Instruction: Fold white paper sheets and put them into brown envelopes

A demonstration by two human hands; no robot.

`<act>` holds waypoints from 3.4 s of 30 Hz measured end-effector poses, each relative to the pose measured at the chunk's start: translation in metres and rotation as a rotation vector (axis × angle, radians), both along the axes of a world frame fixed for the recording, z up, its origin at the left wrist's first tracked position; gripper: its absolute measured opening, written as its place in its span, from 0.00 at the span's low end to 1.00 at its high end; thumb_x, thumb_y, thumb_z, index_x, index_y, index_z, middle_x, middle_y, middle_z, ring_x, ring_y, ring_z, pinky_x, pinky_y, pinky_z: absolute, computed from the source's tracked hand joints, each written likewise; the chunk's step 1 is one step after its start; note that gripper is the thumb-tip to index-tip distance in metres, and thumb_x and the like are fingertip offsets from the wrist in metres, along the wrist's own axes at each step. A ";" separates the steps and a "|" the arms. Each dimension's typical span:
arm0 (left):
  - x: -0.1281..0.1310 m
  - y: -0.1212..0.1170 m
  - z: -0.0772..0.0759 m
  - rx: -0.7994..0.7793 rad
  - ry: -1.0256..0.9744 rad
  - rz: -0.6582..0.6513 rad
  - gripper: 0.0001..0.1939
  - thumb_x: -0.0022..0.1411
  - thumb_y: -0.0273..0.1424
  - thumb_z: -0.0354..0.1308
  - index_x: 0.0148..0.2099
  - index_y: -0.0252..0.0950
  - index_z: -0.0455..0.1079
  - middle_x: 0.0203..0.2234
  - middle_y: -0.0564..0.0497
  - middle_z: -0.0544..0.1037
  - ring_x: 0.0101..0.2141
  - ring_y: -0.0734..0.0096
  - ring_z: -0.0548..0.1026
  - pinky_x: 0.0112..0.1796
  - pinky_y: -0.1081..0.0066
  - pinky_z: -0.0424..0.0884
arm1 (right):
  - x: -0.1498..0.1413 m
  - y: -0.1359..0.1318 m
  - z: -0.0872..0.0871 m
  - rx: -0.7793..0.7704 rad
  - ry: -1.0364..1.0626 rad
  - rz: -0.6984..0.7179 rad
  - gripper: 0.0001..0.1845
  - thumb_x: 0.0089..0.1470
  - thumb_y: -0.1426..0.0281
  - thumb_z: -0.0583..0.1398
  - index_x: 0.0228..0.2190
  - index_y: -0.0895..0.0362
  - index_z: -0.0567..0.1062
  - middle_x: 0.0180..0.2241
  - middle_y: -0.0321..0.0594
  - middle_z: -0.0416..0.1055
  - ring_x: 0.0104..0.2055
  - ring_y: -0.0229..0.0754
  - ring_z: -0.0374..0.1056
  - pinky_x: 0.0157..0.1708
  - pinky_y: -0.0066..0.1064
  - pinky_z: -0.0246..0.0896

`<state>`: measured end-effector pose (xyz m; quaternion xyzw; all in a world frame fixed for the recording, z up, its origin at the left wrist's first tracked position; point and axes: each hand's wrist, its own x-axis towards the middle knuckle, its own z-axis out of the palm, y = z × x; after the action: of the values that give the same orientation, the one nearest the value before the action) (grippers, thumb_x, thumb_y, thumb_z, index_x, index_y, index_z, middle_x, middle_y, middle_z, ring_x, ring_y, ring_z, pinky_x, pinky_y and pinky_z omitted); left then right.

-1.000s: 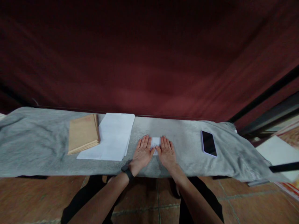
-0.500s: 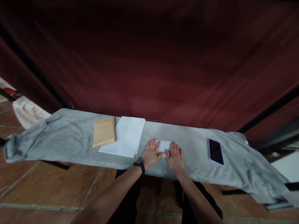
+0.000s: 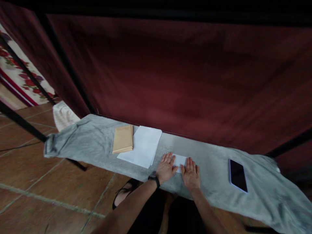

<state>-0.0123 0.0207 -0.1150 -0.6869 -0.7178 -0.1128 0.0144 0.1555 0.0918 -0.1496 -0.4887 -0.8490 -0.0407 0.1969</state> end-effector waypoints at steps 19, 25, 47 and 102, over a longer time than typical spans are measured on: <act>0.004 -0.054 0.012 0.010 -0.029 -0.004 0.31 0.71 0.52 0.45 0.71 0.49 0.55 0.71 0.46 0.52 0.69 0.55 0.52 0.66 0.50 0.49 | 0.011 -0.014 0.011 0.005 0.065 -0.052 0.33 0.67 0.65 0.39 0.66 0.69 0.59 0.66 0.59 0.59 0.66 0.57 0.58 0.64 0.54 0.45; 0.002 -0.054 0.012 0.021 -0.008 -0.016 0.31 0.71 0.51 0.46 0.71 0.48 0.55 0.71 0.47 0.53 0.69 0.55 0.52 0.66 0.50 0.48 | 0.016 -0.014 0.017 -0.055 0.088 -0.020 0.31 0.66 0.70 0.40 0.66 0.61 0.60 0.67 0.53 0.58 0.68 0.51 0.55 0.64 0.51 0.46; 0.045 -0.045 0.003 0.067 -0.022 -0.092 0.28 0.74 0.35 0.40 0.71 0.29 0.53 0.69 0.41 0.58 0.69 0.61 0.53 0.68 0.56 0.48 | 0.023 -0.041 0.024 -0.121 0.087 0.342 0.26 0.69 0.71 0.43 0.63 0.62 0.65 0.65 0.51 0.62 0.68 0.46 0.55 0.66 0.46 0.48; 0.000 0.006 -0.003 0.058 -0.016 0.156 0.31 0.71 0.36 0.40 0.72 0.28 0.49 0.68 0.37 0.59 0.69 0.59 0.53 0.67 0.54 0.50 | -0.016 -0.002 0.009 -0.021 0.107 0.161 0.31 0.70 0.61 0.44 0.66 0.64 0.59 0.65 0.57 0.60 0.68 0.54 0.56 0.66 0.51 0.47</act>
<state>-0.0121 0.0270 -0.1178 -0.6272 -0.7657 -0.1377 0.0372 0.1398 0.0895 -0.1411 -0.4223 -0.8741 0.0103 0.2396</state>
